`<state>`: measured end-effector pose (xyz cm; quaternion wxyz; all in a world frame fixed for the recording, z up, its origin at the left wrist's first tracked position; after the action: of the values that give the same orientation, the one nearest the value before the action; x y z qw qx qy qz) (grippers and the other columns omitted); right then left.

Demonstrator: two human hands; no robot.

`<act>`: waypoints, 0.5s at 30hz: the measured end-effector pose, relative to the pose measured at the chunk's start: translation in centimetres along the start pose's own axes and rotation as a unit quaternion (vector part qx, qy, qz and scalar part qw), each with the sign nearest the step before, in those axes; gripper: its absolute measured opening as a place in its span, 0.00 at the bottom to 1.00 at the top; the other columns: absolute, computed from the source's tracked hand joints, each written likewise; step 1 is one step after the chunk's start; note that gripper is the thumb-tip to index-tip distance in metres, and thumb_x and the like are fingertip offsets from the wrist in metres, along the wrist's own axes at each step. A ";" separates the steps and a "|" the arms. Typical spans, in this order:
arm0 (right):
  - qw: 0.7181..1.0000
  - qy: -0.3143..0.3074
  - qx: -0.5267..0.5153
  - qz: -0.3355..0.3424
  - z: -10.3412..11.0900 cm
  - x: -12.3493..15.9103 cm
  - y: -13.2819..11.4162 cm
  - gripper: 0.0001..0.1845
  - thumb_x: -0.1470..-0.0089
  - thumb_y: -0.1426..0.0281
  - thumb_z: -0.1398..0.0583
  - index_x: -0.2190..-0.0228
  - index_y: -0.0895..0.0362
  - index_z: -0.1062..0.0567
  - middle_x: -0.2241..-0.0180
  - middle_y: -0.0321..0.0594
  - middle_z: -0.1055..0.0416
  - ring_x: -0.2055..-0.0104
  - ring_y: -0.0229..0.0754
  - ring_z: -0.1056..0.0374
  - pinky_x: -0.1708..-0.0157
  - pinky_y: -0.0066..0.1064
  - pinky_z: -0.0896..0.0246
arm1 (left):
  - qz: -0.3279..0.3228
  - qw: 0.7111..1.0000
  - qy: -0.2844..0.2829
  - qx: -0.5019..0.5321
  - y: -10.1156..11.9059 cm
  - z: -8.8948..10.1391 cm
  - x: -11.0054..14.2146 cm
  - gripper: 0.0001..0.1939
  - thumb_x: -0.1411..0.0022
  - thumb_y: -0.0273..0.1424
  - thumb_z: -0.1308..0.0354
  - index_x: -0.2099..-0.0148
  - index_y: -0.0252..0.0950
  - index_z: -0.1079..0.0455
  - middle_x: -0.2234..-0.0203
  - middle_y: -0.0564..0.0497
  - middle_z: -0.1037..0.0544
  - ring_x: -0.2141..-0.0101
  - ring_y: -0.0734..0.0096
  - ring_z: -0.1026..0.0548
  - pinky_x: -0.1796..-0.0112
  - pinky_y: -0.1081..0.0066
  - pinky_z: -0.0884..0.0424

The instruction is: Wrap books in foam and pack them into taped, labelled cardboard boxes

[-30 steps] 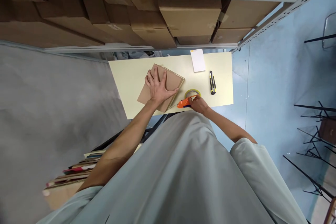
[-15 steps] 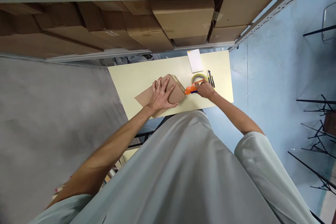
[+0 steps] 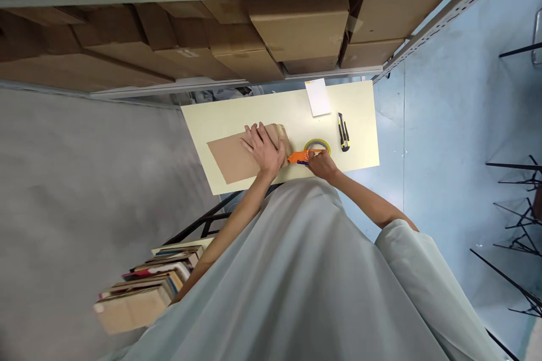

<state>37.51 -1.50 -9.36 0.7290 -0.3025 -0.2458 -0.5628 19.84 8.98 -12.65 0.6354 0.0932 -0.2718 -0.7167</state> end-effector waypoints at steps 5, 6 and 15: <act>0.999 -0.010 0.019 0.047 -1.2 0.3 -0.3 0.30 0.19 0.63 0.51 0.34 0.77 0.32 0.54 0.70 0.15 0.52 0.64 0.16 0.42 0.50 0.38 | -0.115 0.991 -0.068 -0.018 -1.0 0.3 1.6 0.41 0.25 0.44 0.46 0.18 0.28 0.41 0.20 0.26 0.39 0.17 0.36 0.53 0.21 0.33 0.73; 0.998 -0.013 0.023 0.060 -1.4 0.4 0.0 0.31 0.19 0.62 0.50 0.34 0.77 0.32 0.54 0.70 0.15 0.51 0.64 0.16 0.40 0.51 0.39 | -0.133 0.988 -0.078 -0.018 -1.3 0.3 1.8 0.41 0.25 0.44 0.45 0.18 0.29 0.40 0.21 0.27 0.38 0.17 0.36 0.52 0.21 0.33 0.73; 0.998 -0.007 0.047 -0.047 0.8 0.4 10.5 0.36 0.22 0.61 0.47 0.33 0.83 0.34 0.48 0.79 0.19 0.47 0.71 0.18 0.37 0.56 0.42 | -0.205 0.974 -0.095 -0.034 -3.4 -0.6 2.0 0.40 0.28 0.42 0.41 0.20 0.30 0.37 0.24 0.27 0.33 0.18 0.34 0.47 0.21 0.30 0.69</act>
<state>47.82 0.71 -10.22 0.7138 -0.2596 -0.2911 -0.5817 16.85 7.07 -14.41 0.4493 0.0565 -0.2816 -0.8460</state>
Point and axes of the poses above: each hand's wrist, its own x-axis away from the middle knuckle, its own z-axis out of the back of the hand, y = z × x, the point moved 2 cm from there along -x, towards the middle knuckle
